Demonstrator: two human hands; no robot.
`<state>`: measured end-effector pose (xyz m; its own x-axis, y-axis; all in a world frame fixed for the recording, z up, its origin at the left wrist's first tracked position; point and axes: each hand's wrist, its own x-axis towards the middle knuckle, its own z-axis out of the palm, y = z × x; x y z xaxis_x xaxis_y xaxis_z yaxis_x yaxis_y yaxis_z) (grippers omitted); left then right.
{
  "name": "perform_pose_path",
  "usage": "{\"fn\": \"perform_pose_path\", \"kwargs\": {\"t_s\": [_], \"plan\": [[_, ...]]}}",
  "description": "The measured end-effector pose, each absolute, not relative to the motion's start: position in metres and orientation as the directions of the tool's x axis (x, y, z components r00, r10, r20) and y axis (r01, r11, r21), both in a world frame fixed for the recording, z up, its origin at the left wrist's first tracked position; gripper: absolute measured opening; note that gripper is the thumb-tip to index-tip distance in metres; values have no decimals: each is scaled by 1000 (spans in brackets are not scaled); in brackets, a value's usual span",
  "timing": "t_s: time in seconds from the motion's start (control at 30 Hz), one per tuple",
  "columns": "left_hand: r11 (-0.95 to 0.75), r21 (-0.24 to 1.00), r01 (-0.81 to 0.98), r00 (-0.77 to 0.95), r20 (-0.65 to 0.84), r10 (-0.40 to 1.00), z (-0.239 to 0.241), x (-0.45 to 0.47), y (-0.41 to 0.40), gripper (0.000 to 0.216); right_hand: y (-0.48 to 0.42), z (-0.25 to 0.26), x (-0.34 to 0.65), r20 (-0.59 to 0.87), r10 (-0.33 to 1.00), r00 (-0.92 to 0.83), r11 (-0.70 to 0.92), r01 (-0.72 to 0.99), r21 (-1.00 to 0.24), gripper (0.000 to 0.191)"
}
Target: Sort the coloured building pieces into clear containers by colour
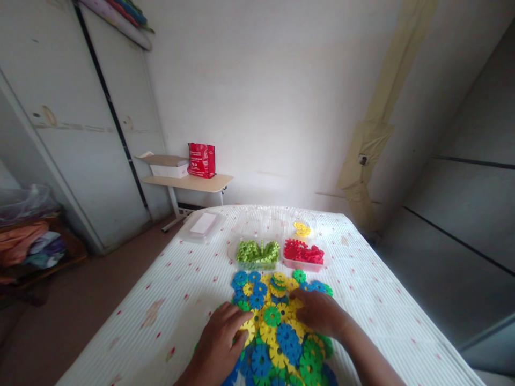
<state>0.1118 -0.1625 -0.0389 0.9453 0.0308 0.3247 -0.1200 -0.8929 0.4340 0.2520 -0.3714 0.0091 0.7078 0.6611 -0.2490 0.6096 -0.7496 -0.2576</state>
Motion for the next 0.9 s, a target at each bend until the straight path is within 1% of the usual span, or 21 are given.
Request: {"fn": "perform_pose_path", "kwargs": {"t_s": [0.13, 0.27, 0.43, 0.53, 0.63, 0.8, 0.9], "plan": [[-901, 418, -115, 953, 304, 19, -37, 112, -162, 30, -371, 6, 253, -252, 642, 724, -767, 596, -239, 37], [-899, 429, -93, 963, 267, 28, -36, 112, -161, 29, -371, 5, 255, -249, 653, 715, -757, 603, -252, 44], [-913, 403, -67, 973, 230, 31, -34, 110, -162, 28, -370, 4, 259, -255, 656, 710, -753, 598, -274, 35], [-923, 381, -59, 977, 213, 25, -32, 110, -162, 27, -370, 3, 259, -241, 650, 721, -756, 583, -297, 36], [-929, 365, -66, 978, 207, 12, -34, 111, -161, 28, -371, 3, 256, -205, 653, 729, -746, 574, -336, 37], [-936, 350, -23, 982, 184, 45, -40, 110, -161, 38, -374, 10, 261, -137, 674, 725, -698, 567, -437, 26], [-938, 347, 14, 987, 143, 67, -39, 110, -163, 44, -372, 26, 287, -37, 602, 798, -712, 515, -478, 18]]}}
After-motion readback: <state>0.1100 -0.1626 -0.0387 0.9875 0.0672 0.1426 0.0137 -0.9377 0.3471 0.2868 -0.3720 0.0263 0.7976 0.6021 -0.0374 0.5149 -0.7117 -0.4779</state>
